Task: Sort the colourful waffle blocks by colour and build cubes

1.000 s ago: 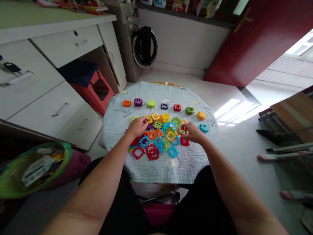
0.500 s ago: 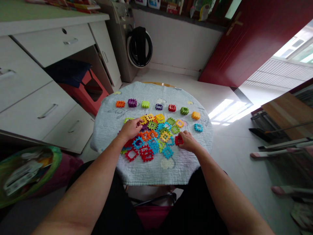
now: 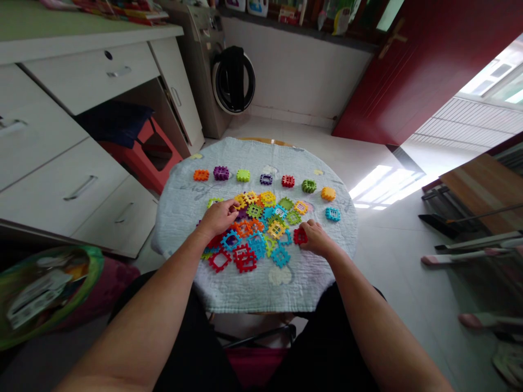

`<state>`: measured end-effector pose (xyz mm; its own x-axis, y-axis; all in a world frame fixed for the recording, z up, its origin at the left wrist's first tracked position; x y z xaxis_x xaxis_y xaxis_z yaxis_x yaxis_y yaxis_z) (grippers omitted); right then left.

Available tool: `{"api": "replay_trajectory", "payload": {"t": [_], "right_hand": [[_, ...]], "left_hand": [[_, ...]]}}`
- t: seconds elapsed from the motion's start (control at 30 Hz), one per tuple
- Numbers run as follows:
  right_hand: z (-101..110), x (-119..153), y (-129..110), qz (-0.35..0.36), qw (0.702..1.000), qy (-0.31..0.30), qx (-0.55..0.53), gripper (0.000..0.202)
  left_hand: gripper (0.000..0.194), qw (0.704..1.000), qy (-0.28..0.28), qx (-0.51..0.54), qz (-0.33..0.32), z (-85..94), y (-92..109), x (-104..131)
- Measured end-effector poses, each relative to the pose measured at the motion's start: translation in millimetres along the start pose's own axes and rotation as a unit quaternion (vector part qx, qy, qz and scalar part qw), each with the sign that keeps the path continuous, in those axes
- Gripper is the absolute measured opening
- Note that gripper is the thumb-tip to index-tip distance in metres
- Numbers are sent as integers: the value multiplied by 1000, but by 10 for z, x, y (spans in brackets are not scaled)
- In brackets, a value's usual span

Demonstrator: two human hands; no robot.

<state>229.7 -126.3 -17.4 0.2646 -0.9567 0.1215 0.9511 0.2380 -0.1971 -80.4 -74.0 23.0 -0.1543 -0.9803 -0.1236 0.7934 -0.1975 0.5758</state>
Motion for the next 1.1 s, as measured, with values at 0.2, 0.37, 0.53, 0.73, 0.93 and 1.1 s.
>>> {"api": "replay_trajectory", "payload": {"t": [0.2,0.37,0.53,0.73,0.93,1.1], "right_hand": [[4,-6,-20,0,1000,-2,19,36],[32,16,-60,16,999,6,29,31],[134,-144,-12,8,1000,30,4,35],[567,-883,38,15,993,118,-20,37],[750,-1743,158,-37,994,94,35,43],[712,-2123,250,-41,996,48,68,51]], "left_hand": [[30,1000,0,5,0,13,-14,-9],[31,1000,4,7,-4,10,-30,-17],[31,1000,4,14,-2,45,-16,-7],[30,1000,1,27,10,90,-9,-11],[30,999,3,27,29,120,-11,-28],[30,999,1,31,32,135,-6,-30]]}}
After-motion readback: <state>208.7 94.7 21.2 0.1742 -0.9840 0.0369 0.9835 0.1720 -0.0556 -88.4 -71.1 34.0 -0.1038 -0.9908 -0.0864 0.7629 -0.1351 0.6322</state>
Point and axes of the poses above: each hand's wrist, its own x-axis away from the middle knuckle, its own z-axis out of the back of the hand, y = z × x, the point moved 4 cm from there along -x, towards the middle knuckle, and after that the axes turned 7 degrees about y, right-handed, at the moved point
